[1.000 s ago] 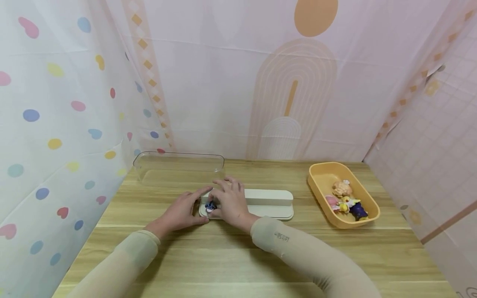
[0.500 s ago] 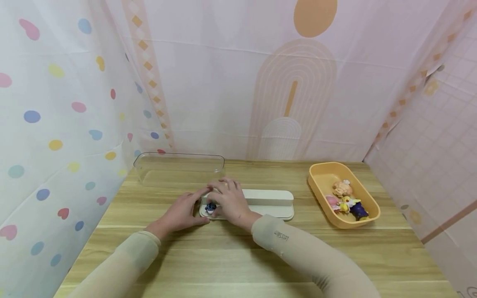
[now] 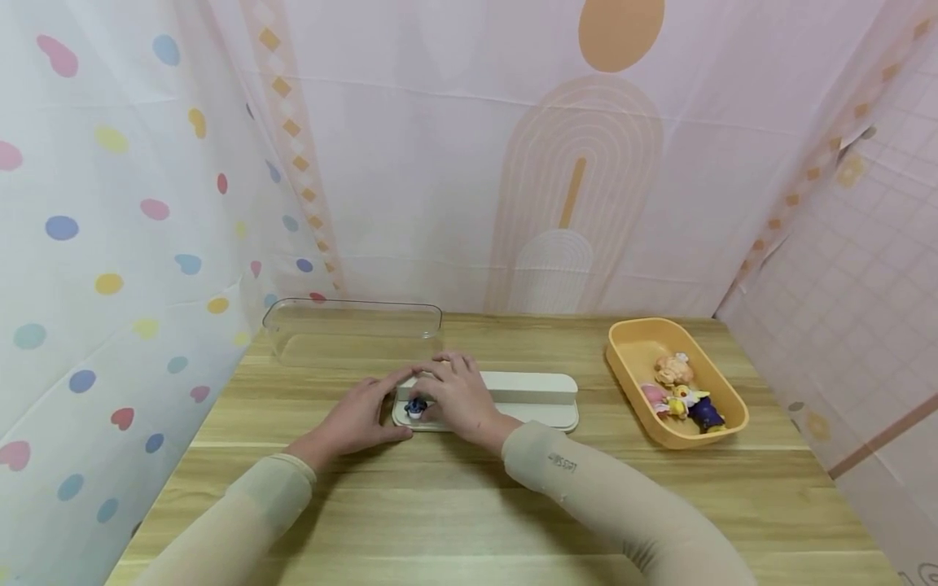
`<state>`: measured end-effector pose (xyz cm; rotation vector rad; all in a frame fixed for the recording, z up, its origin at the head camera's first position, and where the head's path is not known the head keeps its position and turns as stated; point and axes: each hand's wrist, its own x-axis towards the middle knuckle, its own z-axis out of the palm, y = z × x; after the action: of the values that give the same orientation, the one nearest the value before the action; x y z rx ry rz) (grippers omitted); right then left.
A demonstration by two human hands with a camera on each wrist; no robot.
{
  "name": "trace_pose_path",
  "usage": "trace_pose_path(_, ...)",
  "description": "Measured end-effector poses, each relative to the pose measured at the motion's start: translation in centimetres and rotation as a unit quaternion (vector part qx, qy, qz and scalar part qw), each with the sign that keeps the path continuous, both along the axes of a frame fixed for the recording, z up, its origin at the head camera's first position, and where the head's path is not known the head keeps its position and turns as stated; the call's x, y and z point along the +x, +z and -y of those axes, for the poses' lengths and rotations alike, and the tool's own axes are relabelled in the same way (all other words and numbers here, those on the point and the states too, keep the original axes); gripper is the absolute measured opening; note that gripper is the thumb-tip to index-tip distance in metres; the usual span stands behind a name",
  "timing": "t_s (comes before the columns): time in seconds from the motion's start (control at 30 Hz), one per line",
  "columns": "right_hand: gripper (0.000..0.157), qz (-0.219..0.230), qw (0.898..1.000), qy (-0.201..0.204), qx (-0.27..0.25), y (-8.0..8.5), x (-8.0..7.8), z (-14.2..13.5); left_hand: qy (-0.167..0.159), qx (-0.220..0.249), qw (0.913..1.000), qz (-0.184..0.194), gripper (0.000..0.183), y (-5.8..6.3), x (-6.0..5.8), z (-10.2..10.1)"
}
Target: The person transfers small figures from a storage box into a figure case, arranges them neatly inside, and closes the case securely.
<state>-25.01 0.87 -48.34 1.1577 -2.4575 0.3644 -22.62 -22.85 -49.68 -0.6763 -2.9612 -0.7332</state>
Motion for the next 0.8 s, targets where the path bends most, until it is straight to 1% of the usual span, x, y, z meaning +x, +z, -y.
trace_pose_path(0.2, 0.040, -0.020, 1.000, -0.004, 0.000, -0.2, 0.0, 0.1, 0.002, -0.006, 1.0000, 0.006, 0.107, 0.0, 0.0, 0.0)
trace_pose_path(0.33, 0.047, -0.019, 1.000, -0.004, 0.004, -0.2, 0.1, 0.0, 0.002, -0.003, 1.0000, 0.004, 0.107, 0.0, -0.1, 0.0)
trace_pose_path(0.5, 0.049, -0.022, 1.000, -0.006, 0.021, 0.1, 0.2, -0.2, 0.001, -0.002, 1.0000, 0.000, 0.106, 0.1, -0.1, 0.1)
trace_pose_path(0.6, 0.050, -0.011, 0.999, -0.010, 0.035, 1.0, 0.5, -0.7, 0.003, 0.001, 1.0000, 0.002, 0.105, 0.2, -0.1, 0.1)
trace_pose_path(0.67, 0.048, -0.001, 0.999, -0.009, 0.047, 1.8, 0.8, -1.6, 0.004, 0.002, 1.0000, 0.001, 0.104, 0.2, -0.2, 0.1)
trace_pose_path(0.73, 0.047, 0.010, 0.998, -0.010, 0.054, 2.9, 0.9, -3.0, 0.006, 0.005, 1.0000, 0.002, 0.104, 0.2, -0.2, 0.0)
trace_pose_path(0.8, 0.046, 0.014, 0.999, -0.010, 0.049, 4.0, 0.7, -5.0, 0.005, 0.006, 1.0000, 0.002, 0.103, 0.2, -0.1, -0.2)
